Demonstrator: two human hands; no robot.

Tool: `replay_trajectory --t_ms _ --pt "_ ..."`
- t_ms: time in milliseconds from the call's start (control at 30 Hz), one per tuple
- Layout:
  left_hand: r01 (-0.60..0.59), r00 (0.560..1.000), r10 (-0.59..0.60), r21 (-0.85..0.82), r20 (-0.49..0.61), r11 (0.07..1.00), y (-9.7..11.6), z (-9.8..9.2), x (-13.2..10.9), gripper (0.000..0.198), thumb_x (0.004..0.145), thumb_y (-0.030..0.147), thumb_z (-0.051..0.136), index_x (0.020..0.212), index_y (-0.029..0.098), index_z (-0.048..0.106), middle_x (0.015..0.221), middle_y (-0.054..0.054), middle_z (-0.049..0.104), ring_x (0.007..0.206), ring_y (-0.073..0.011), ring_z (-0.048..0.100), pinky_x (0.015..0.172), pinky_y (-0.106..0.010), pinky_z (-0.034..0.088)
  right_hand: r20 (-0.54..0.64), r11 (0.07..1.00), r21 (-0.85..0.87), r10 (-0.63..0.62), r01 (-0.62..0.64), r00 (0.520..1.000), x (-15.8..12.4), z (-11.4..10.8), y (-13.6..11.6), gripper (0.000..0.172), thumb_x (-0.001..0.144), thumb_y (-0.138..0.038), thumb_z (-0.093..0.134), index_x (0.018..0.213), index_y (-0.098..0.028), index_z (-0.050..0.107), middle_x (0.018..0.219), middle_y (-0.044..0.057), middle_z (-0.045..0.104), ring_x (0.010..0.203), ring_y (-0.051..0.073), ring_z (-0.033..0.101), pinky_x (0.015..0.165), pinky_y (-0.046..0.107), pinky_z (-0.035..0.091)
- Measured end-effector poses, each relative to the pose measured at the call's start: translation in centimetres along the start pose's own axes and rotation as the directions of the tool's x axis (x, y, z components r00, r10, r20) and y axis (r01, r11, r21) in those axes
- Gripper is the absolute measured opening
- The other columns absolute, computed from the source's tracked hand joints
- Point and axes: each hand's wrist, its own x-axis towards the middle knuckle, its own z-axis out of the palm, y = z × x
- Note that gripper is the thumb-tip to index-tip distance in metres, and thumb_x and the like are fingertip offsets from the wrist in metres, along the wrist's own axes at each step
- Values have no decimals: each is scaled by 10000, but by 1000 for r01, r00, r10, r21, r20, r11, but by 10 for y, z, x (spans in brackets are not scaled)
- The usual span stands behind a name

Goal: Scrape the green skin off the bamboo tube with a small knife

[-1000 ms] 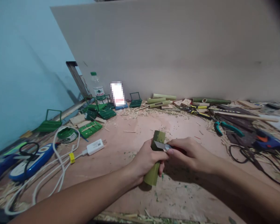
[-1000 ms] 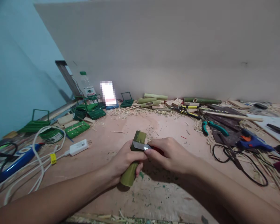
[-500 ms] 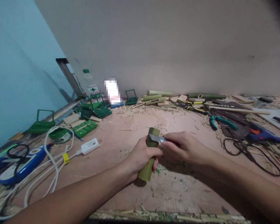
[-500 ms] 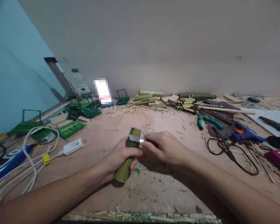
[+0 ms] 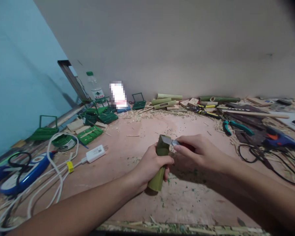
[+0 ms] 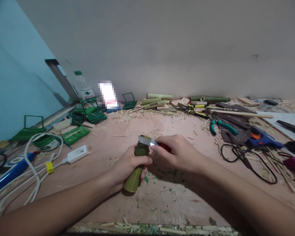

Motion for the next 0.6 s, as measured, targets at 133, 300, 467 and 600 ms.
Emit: replay_trajectory --t_ms 133,300,467,600 --pt "-16 1000 15 -6 -8 1000 1 1 -1 295 651 232 697 894 214 531 476 75 541 364 -109 483 369 -201 434 84 1000 4 -20 20 996 0 1 -3 366 1072 -409 490 867 -168 674 672 -2 593 591 123 494 584 252 361" --pt "-14 1000 14 -6 -1 1000 1 1 -2 263 651 224 691 873 202 551 476 73 532 370 -101 480 368 -190 421 134 999 38 -26 21 991 0 1 -5 375 1070 -401 491 814 -171 642 662 -4 567 592 124 474 569 242 350" --pt "-12 1000 12 4 -3 1000 0 1 -2 258 670 216 671 893 204 541 467 60 551 371 -111 481 364 -194 431 161 996 78 -47 35 986 -1 3 -4 386 1085 -409 459 864 -164 659 704 5 591 623 127 498 599 245 368" --pt "-18 999 17 24 30 1000 -4 6 -8 292 665 186 667 921 212 529 466 71 545 364 -110 475 353 -184 409 39 999 25 31 -32 999 4 -2 8 392 1073 -418 465 815 -174 632 676 -4 571 623 133 488 610 261 361"
